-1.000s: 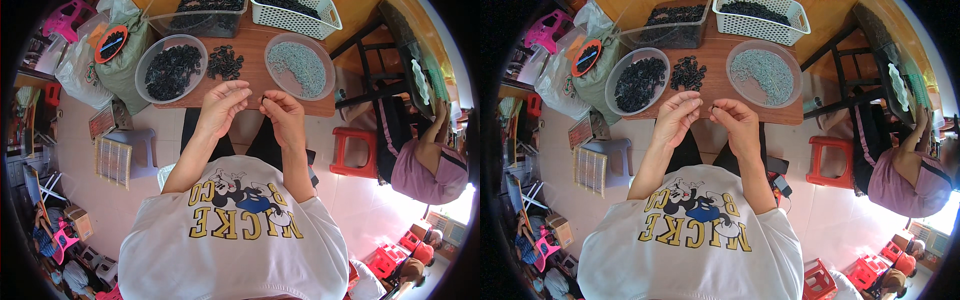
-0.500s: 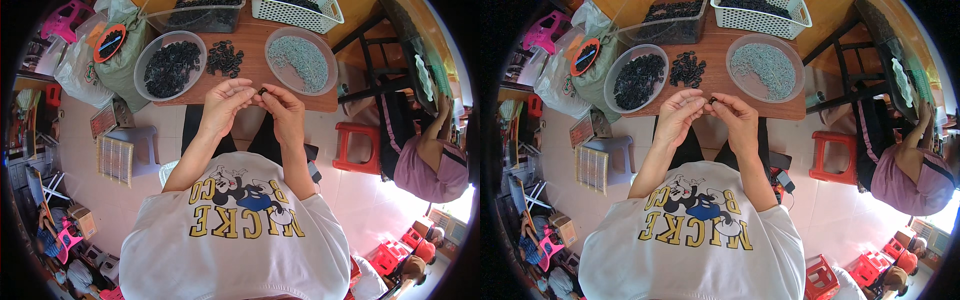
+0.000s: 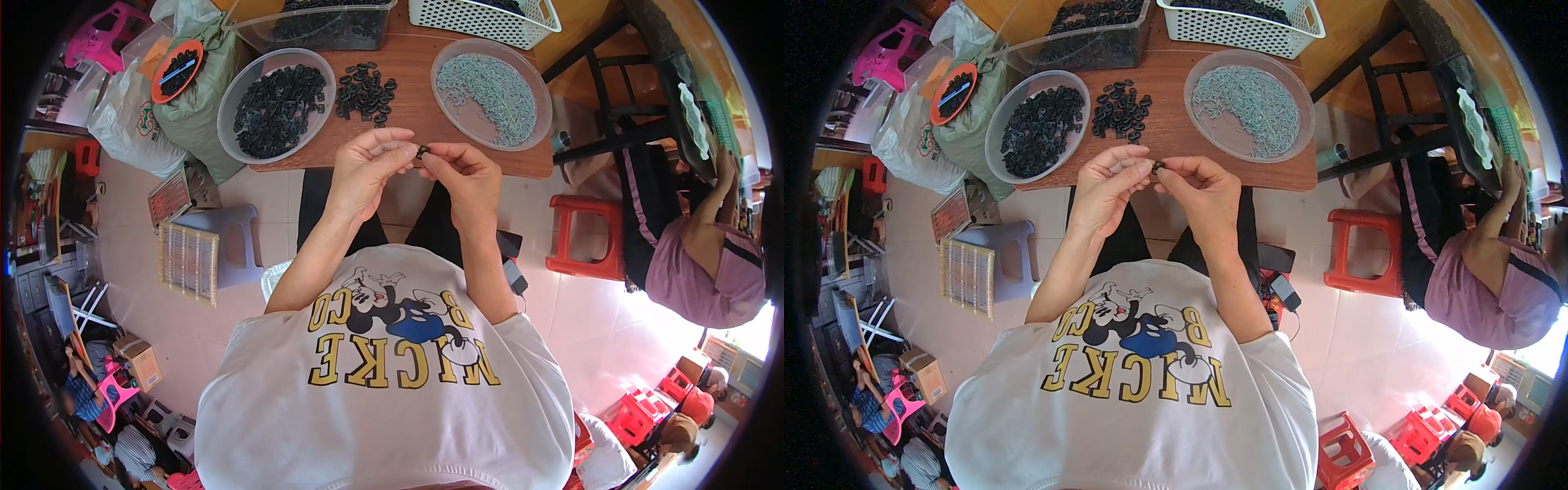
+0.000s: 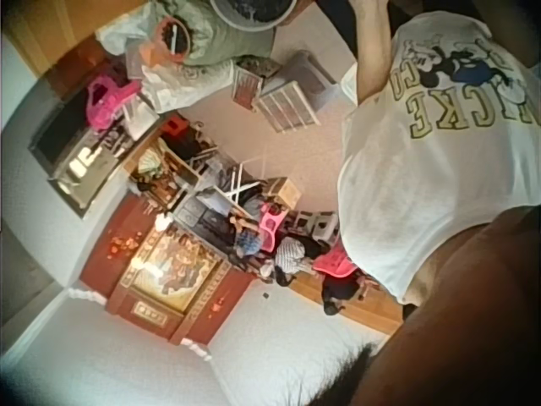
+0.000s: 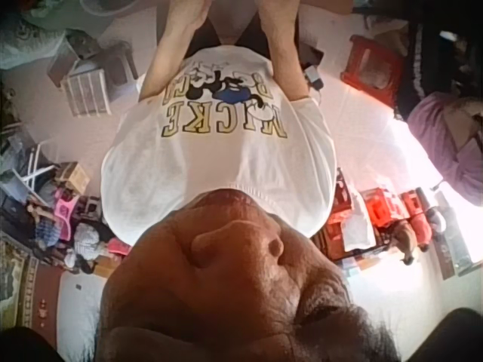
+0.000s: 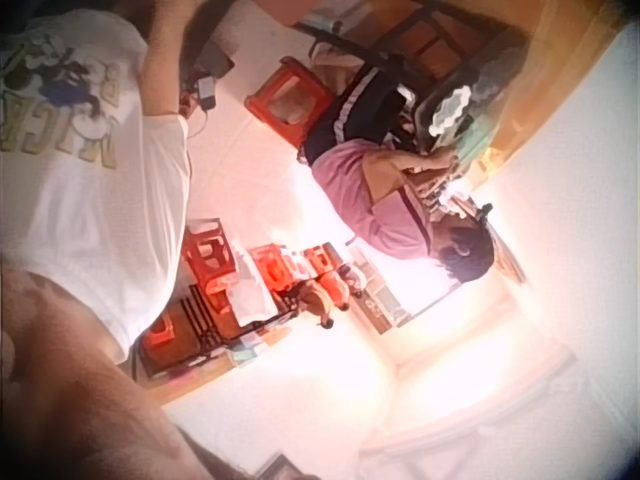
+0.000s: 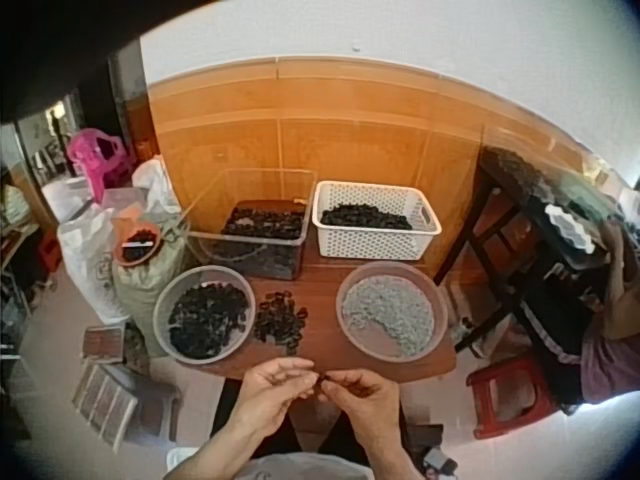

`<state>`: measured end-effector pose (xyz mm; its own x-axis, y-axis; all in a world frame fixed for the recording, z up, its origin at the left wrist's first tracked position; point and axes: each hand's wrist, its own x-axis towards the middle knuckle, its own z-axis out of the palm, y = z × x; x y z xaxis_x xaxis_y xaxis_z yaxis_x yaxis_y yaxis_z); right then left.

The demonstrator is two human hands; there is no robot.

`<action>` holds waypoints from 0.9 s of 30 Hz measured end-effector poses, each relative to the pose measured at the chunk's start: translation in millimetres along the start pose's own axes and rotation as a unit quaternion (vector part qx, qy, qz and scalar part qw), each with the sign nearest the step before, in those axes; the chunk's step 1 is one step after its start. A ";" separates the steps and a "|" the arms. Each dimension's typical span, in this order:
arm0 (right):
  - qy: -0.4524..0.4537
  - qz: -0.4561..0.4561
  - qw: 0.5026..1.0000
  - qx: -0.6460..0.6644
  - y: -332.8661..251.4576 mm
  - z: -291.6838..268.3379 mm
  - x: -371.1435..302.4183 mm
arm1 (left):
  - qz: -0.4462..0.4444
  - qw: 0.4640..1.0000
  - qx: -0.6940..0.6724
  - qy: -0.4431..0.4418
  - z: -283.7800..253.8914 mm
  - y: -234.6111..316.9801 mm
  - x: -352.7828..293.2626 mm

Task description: The person sits at a table and repeatedly picks up small black plastic components and light-blue fasteners, inserts the fasteners into the components, and places the assembled units into a white basket. The process is continuous and repetitive throughout the clip.

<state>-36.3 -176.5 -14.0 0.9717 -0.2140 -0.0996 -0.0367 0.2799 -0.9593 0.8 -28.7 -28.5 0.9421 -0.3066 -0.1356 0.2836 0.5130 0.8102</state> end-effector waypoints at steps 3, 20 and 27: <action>0.018 -0.020 0.999 -0.045 0.4 2.9 -2.7 | 0.025 0.999 0.030 0.007 2.8 -2.4 -1.2; 0.050 -0.037 0.996 -0.057 17.0 7.3 -0.6 | -0.039 0.998 -0.027 0.032 -8.5 -10.6 5.8; 0.036 -0.024 0.992 -0.117 20.0 0.6 -2.6 | -0.024 0.999 0.026 0.024 -11.4 -15.5 5.2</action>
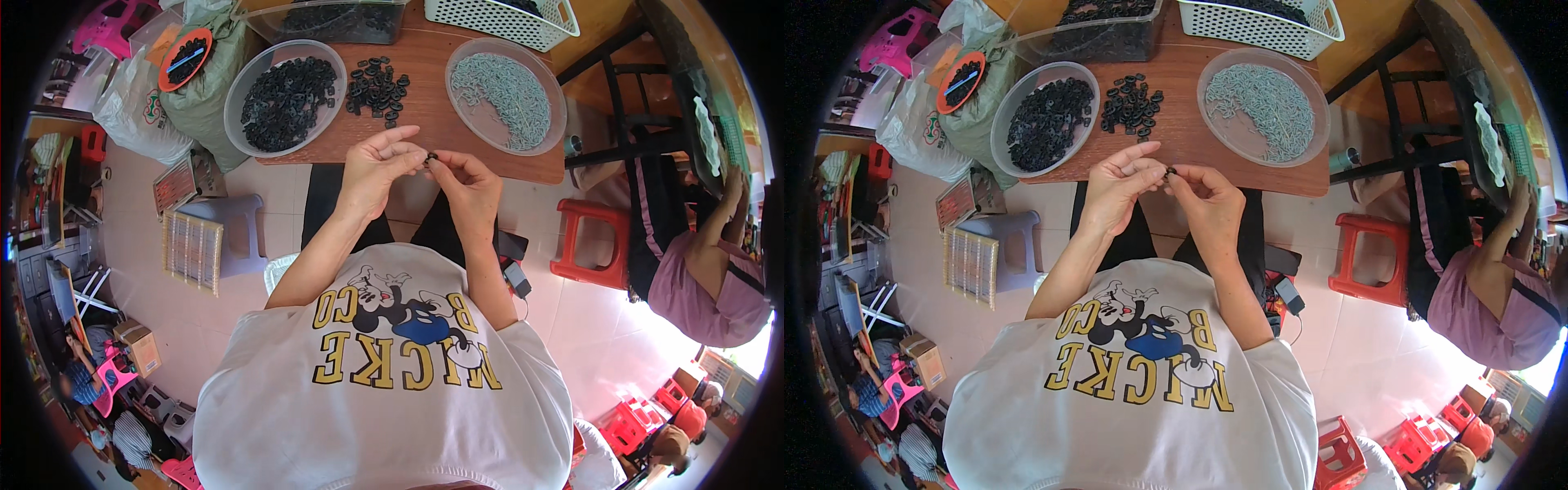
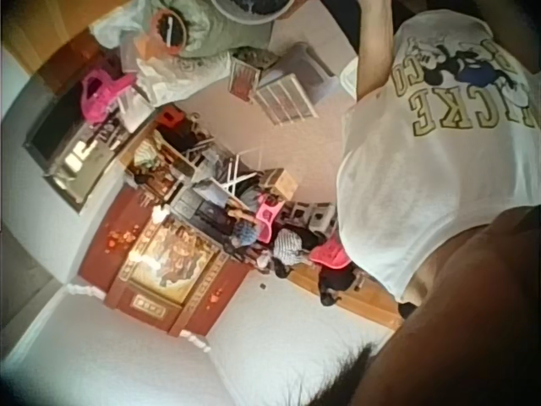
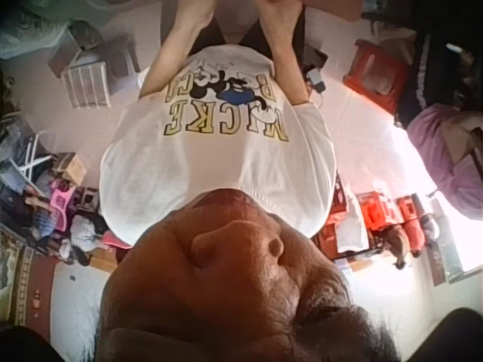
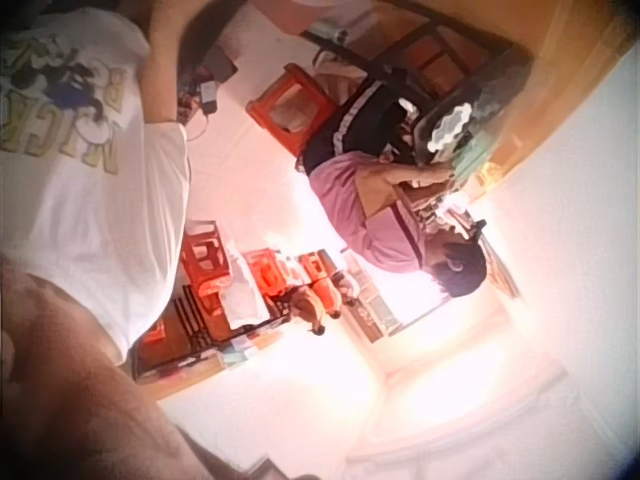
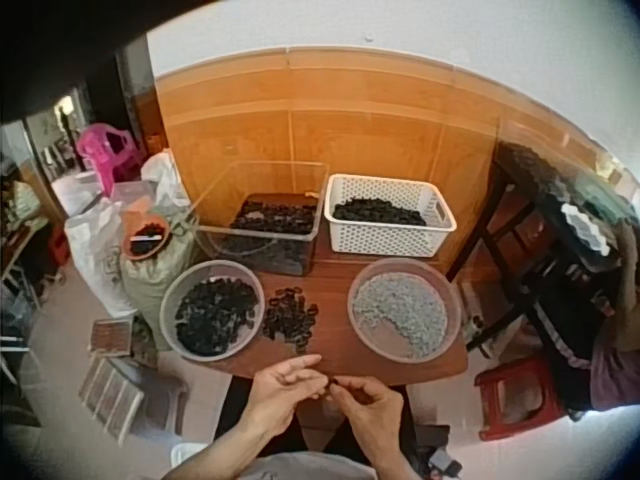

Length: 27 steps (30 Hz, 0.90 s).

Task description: The person sits at a table and repeatedly picks up small black plastic components and light-blue fasteners, inserts the fasteners into the components, and places the assembled units into a white basket. The process is continuous and repetitive throughout the clip.

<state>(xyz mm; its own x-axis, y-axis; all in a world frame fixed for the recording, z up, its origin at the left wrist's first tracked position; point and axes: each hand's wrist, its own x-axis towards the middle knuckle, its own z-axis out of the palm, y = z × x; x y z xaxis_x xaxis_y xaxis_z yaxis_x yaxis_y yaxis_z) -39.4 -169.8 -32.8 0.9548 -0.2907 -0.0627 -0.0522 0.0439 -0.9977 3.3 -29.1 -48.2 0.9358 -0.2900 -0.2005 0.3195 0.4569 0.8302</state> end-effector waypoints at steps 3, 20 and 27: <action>-0.013 0.022 1.000 0.000 7.8 -4.4 -1.5 | -0.012 1.000 0.020 -0.009 -4.4 -4.6 -1.0; 0.003 0.059 0.995 0.077 26.3 -9.8 2.1 | 0.124 0.913 0.372 0.110 -31.8 5.3 22.4; 0.000 0.056 0.994 0.092 21.0 -8.9 4.0 | 0.201 0.733 0.645 0.078 -32.6 8.9 60.0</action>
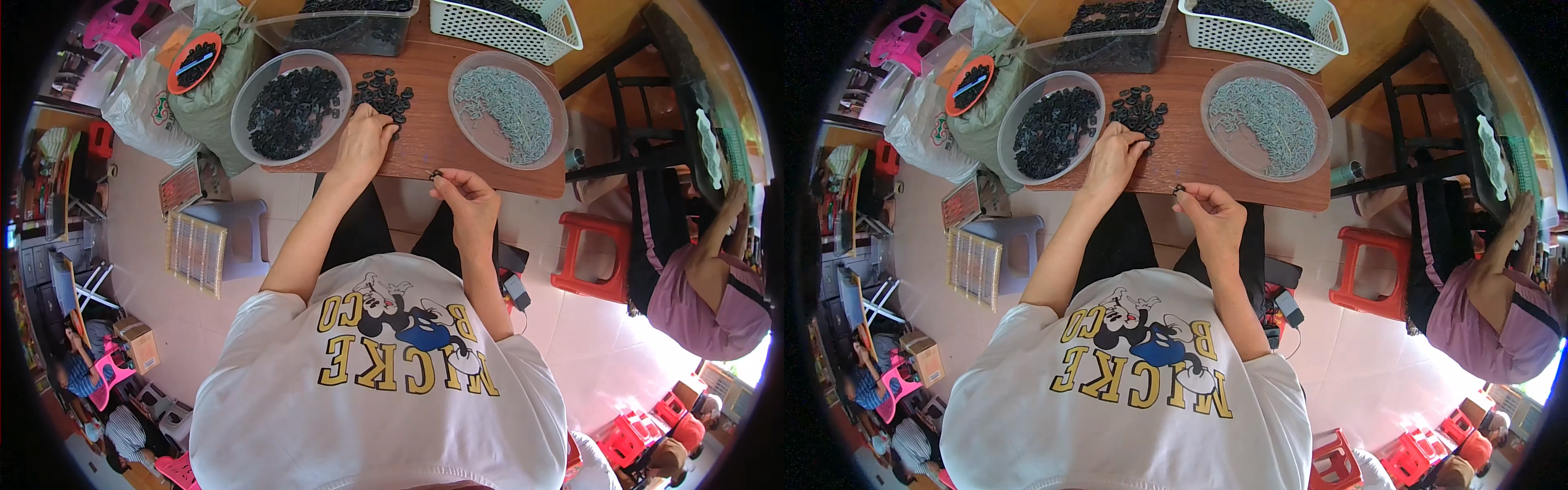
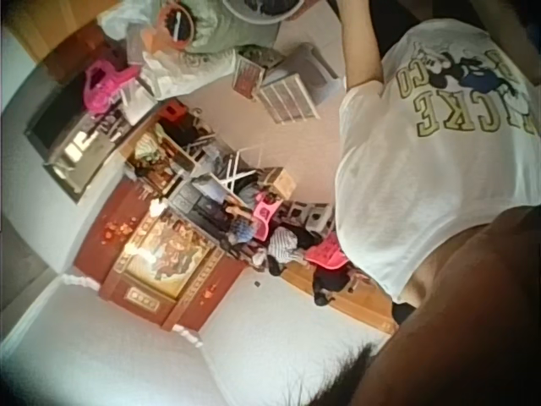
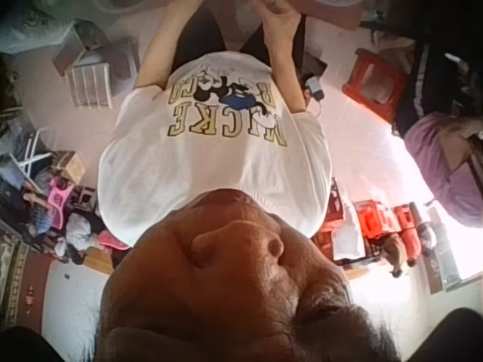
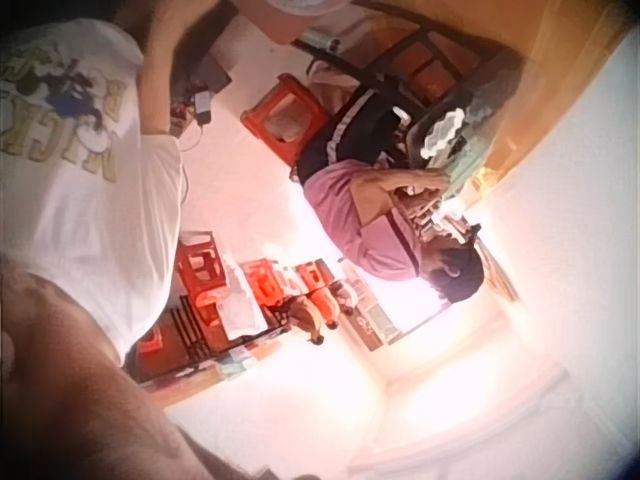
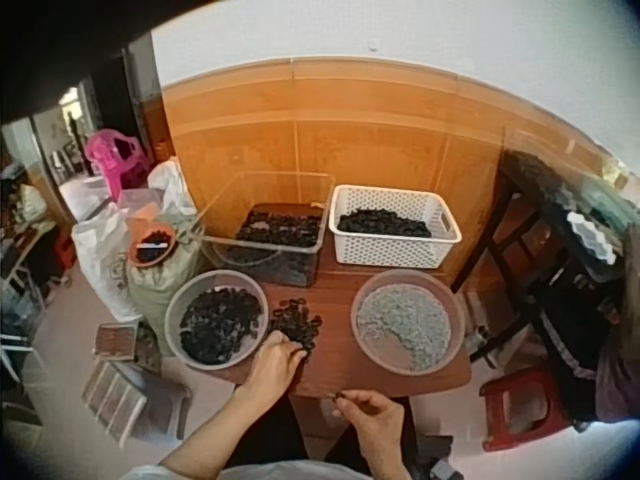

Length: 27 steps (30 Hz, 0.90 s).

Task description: The person sits at a table and repeatedly picks up small black plastic components and light-blue fasteners, inserts the fasteners into the components, and places the assembled units into a white basket. The process is continuous and repetitive throughout the clip.

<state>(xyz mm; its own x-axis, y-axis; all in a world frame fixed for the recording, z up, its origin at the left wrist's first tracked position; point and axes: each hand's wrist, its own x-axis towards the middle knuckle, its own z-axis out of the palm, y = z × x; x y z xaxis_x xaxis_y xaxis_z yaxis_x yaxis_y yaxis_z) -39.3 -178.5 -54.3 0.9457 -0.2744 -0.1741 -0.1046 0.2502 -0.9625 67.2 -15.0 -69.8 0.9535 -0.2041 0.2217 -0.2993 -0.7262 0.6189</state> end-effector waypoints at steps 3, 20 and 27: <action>0.001 -0.003 1.000 0.006 -0.2 -4.8 1.7 | 0.000 1.000 -0.001 -0.014 6.9 -5.4 3.7; -0.033 0.022 0.993 0.110 3.8 -6.7 19.1 | -0.165 0.866 -0.467 -0.073 1.7 4.5 4.7; -0.035 0.020 0.990 0.133 1.4 0.2 24.1 | -0.256 0.645 -0.712 -0.107 3.1 12.2 -15.8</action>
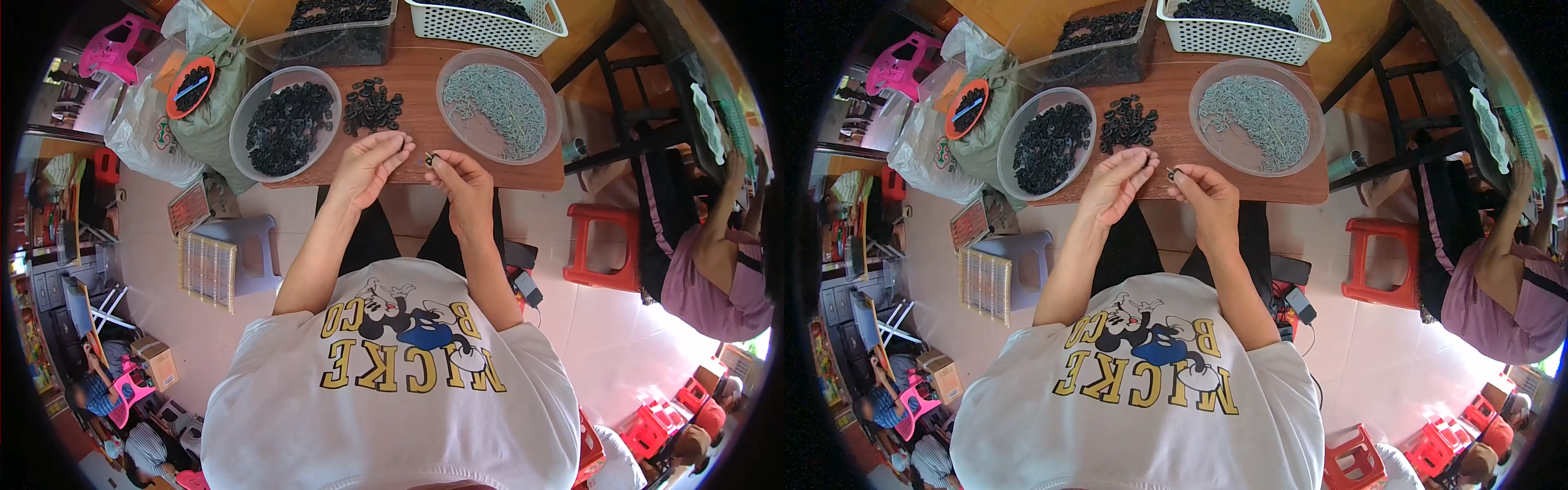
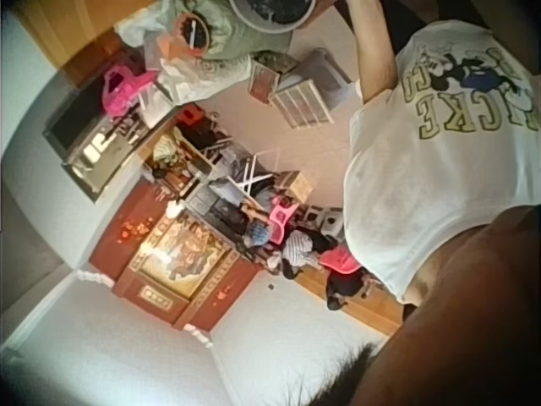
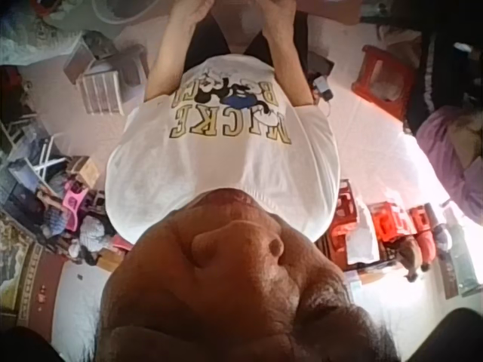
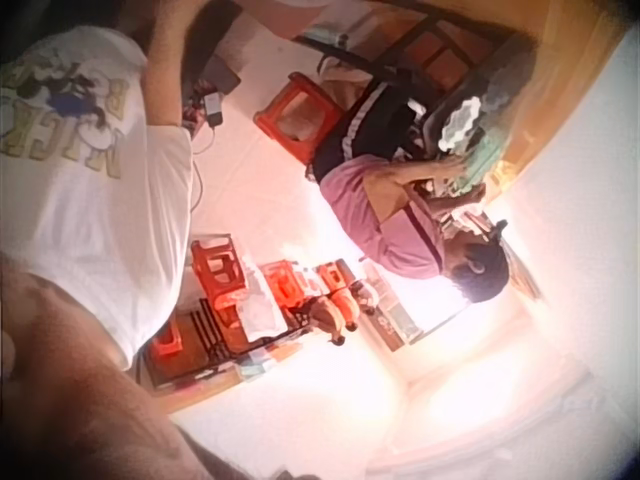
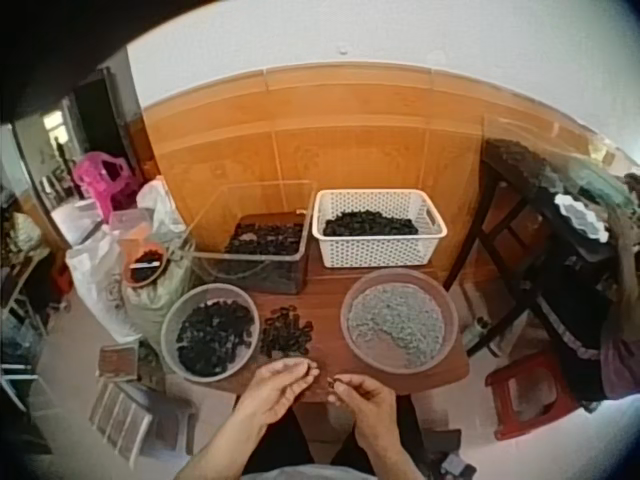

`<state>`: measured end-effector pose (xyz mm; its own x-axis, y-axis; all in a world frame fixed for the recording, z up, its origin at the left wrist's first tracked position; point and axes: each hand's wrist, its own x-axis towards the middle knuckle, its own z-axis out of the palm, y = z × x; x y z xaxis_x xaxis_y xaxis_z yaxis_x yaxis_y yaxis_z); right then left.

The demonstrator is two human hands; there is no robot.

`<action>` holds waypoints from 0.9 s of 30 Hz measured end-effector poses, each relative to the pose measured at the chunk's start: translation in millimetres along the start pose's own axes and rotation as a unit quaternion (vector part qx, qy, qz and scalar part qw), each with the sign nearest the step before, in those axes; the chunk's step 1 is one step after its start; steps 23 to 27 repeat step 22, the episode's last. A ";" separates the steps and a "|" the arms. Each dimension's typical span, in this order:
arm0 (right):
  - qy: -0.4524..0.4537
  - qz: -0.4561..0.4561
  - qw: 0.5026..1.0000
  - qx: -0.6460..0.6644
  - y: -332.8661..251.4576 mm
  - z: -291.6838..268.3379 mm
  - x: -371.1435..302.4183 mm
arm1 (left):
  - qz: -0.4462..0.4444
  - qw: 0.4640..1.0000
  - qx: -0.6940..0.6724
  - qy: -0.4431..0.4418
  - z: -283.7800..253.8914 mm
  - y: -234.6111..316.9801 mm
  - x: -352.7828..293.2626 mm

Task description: The person sits at a table and repeatedly picks up small black plastic components and light-blue fasteners, inserts the fasteners into the components, and places the assembled units into a white basket. The process is continuous and repetitive throughout the clip.

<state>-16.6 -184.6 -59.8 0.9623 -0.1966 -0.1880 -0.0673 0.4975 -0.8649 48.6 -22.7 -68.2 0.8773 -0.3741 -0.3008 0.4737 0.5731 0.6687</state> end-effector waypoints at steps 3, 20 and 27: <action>-0.002 -0.005 1.000 -0.010 -0.3 5.1 -0.9 | 0.022 0.999 0.027 0.011 8.9 -0.4 -9.8; -0.008 -0.052 0.986 -0.161 2.8 16.6 -3.6 | -0.001 0.995 -0.089 -0.038 11.9 -1.0 -22.7; -0.007 -0.052 0.986 -0.158 3.3 16.2 -3.0 | 0.013 0.998 -0.046 -0.042 15.4 -0.5 -24.7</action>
